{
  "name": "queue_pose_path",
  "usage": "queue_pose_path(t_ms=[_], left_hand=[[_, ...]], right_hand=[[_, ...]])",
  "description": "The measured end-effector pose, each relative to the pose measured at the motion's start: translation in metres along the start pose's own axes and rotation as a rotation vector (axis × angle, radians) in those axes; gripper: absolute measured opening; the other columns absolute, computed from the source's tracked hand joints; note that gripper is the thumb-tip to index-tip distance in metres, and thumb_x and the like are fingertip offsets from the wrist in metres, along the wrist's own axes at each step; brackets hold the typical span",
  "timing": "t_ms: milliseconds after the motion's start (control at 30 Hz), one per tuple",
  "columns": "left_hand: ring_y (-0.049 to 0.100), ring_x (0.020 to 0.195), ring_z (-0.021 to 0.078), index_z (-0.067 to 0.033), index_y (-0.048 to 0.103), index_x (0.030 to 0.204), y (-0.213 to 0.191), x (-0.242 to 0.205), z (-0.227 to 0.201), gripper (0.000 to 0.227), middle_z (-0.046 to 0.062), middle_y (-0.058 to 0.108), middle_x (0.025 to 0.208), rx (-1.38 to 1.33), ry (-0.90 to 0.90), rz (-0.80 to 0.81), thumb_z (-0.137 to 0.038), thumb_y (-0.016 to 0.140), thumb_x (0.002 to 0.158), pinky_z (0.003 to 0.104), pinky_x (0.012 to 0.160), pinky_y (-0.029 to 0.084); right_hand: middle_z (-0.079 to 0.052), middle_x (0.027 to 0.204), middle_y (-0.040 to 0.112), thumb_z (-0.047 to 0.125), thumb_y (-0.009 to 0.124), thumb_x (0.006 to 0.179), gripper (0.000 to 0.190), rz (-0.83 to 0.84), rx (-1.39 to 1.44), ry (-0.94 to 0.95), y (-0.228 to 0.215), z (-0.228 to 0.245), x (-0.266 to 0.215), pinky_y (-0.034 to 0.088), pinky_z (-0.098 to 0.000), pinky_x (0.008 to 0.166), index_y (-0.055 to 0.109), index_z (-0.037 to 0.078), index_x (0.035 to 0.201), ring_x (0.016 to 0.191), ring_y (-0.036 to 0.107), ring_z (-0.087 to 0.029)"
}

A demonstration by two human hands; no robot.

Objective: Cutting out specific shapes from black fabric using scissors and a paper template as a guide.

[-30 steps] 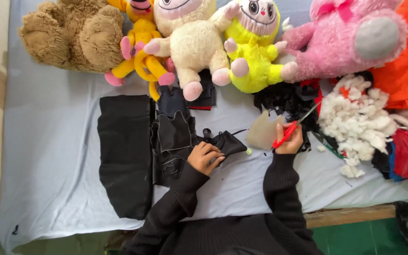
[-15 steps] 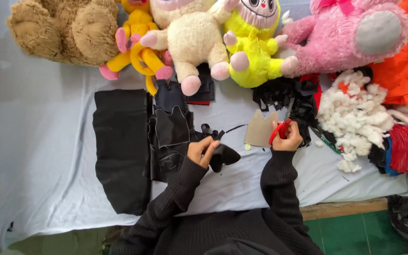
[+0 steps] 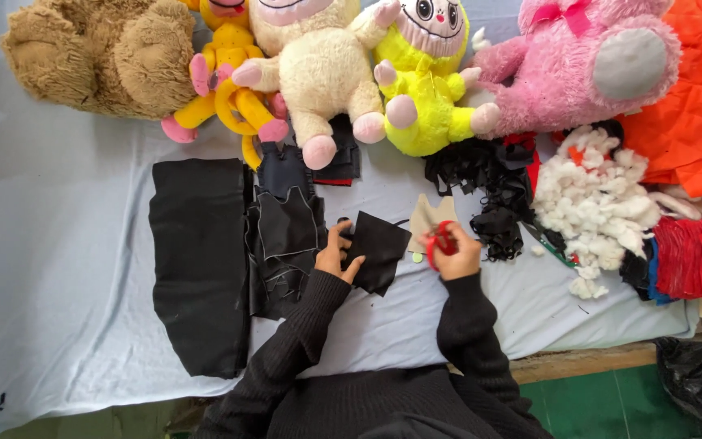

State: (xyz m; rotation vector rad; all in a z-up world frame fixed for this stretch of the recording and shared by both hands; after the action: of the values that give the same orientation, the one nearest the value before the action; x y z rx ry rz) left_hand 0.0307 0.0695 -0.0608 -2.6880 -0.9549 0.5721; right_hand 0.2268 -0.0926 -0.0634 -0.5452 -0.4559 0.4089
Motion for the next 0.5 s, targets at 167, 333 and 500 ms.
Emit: queue_pose_path(t_ms=[167, 333, 500], left_hand=[[0.072, 0.091, 0.042, -0.0305, 0.035, 0.147, 0.006, -0.006, 0.036, 0.077, 0.012, 0.071, 0.095, 0.251, -0.021, 0.125, -0.022, 0.078, 0.084, 0.055, 0.081, 0.059], [0.06, 0.092, 0.0226, -0.0301, 0.059, 0.126, 0.004, 0.005, 0.05, 0.038, -0.002, 0.059, 0.092, 0.792, 0.481, -0.282, -0.024, 0.065, 0.089, 0.036, 0.074, 0.055], [0.054, 0.1, 0.0233, -0.0247, 0.059, 0.111, 0.008, 0.056, 0.083, 0.04, 0.002, 0.055, 0.109, 0.911, 0.819, -0.39, -0.032, 0.075, 0.075, 0.039, 0.084, 0.045]], right_hand=[[-0.015, 0.076, 0.073, 0.009, 0.088, 0.065, 0.03, 0.081, -0.066, -0.025, -0.009, -0.011, 0.0, 0.058, -0.039, 0.063, 0.074, 0.01, 0.092, 0.072, 0.072, -0.037], [-0.015, 0.082, 0.069, 0.009, 0.092, 0.06, 0.041, -0.016, -0.293, -0.102, -0.049, -0.055, 0.001, 0.058, -0.0402, 0.068, 0.076, 0.005, 0.097, 0.075, 0.07, -0.035], [-0.014, 0.087, 0.072, 0.026, 0.097, 0.066, 0.048, -0.017, -0.428, 0.002, -0.08, -0.092, -0.004, 0.06, -0.0378, 0.067, 0.077, 0.005, 0.104, 0.079, 0.072, -0.032]])
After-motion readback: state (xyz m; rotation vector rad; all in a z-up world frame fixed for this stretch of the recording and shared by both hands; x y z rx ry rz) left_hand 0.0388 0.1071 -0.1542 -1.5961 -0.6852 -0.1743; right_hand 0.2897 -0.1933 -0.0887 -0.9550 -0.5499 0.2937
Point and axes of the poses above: each hand's wrist, its own x-axis towards the middle knuckle, its own y-axis out of the palm, z = x × y, the point moved 3 cm from there along x, towards the middle knuckle
